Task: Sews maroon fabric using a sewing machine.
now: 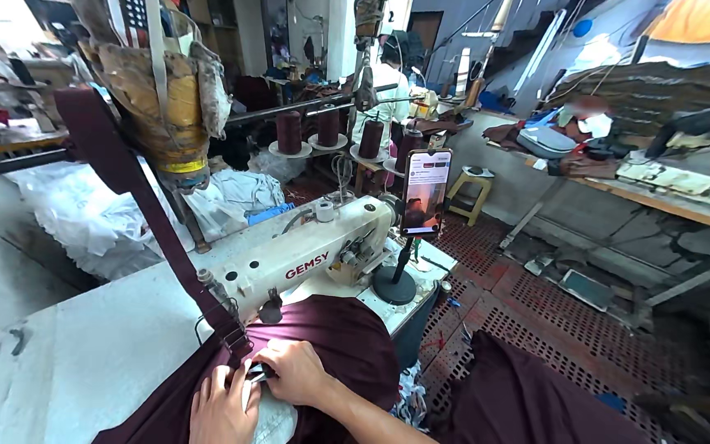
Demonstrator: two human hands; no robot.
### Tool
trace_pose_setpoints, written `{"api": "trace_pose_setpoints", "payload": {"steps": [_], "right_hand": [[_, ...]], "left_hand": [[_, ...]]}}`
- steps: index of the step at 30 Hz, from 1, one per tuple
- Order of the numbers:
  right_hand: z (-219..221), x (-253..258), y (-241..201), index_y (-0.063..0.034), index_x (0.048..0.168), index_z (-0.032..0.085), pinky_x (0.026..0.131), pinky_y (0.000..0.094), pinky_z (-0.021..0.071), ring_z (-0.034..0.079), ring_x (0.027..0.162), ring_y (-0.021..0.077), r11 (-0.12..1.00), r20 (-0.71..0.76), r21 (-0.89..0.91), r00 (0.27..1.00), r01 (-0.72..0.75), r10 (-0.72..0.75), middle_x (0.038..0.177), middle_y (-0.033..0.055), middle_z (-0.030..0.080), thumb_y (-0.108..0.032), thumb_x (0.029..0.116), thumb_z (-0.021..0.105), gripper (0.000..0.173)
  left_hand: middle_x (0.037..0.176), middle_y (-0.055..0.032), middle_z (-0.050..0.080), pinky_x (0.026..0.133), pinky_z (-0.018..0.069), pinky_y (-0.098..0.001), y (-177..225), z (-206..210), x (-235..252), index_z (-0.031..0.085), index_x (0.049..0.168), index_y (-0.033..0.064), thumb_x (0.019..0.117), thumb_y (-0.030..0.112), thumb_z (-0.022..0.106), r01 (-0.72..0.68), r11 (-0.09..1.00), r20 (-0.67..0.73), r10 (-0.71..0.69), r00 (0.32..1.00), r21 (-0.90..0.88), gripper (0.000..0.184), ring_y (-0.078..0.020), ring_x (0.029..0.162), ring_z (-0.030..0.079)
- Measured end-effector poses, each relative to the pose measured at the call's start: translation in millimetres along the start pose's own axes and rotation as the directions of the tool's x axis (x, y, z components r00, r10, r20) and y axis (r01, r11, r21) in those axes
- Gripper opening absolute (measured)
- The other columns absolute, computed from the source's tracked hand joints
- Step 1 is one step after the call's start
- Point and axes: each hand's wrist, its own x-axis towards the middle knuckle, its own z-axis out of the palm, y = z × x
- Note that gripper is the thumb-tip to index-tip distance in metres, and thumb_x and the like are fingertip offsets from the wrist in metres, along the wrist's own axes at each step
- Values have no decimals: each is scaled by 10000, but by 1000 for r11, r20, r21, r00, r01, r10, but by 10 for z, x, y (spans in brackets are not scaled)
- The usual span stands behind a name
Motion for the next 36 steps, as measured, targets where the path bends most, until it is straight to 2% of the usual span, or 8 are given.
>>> {"api": "trace_pose_setpoints", "payload": {"steps": [5,9,16,21,26,29,33,36], "right_hand": [[-51,-64,7,-248,1162,761,580,479,559,698,774,251,998,-4,-54,999,38,-39,921,64,699,-144,836,713,346],[14,-85,-30,-269,1187,765,559,474,558,697,740,264,984,-20,-166,998,61,-65,881,76,696,-147,815,707,396],[13,-33,-36,-306,1328,709,514,435,522,666,661,249,965,40,-246,995,94,-87,834,75,670,-145,819,680,535],[63,97,-121,-207,1132,752,514,466,544,693,678,252,972,8,-233,1000,15,-14,894,63,705,-145,869,652,289],[-82,282,-362,-33,1041,727,765,576,549,711,972,343,969,246,-42,938,-242,245,1008,159,728,-178,942,620,205],[-57,289,-400,-24,992,731,739,542,559,705,962,343,964,186,-21,946,-264,264,1021,170,706,-190,939,618,208],[5,202,-366,-102,1072,749,723,502,580,636,1165,351,976,91,-84,974,-201,208,1269,167,650,-179,916,640,205],[22,134,-305,-154,1123,740,640,480,572,643,1141,342,981,46,-124,987,-148,155,1267,143,652,-182,894,654,246]], "left_hand": [[1240,-193,660,966,525,-565,-39,-32,-130,722,1248,98,986,402,515,-21,997,-41,18,999,-69,451,-403,1147,634],[1334,-172,624,1053,476,-541,-61,-59,-152,672,1351,123,1006,404,482,53,996,77,-47,996,-73,484,-368,1244,589],[1309,-138,629,980,502,-525,-35,-57,-106,653,1391,186,970,381,502,63,998,104,-62,993,-2,488,-344,1189,605],[1298,-128,646,923,467,-624,-3,-44,48,731,1229,175,941,268,523,95,994,32,-97,995,60,367,-362,1170,624],[1277,-230,655,927,440,-672,-80,-15,294,755,1043,31,808,140,601,52,998,-54,-50,997,42,302,-444,1151,637],[1337,-240,623,985,397,-685,-174,-24,412,728,1120,42,836,186,627,74,997,-18,-74,997,-19,335,-458,1231,589],[1380,-261,579,990,385,-706,-231,-39,377,721,1154,57,809,184,672,36,999,32,-36,999,14,371,-495,1263,548],[1382,-265,583,980,409,-681,-208,-16,176,731,1191,72,810,268,623,-52,997,21,51,998,55,441,-488,1228,576]]}}
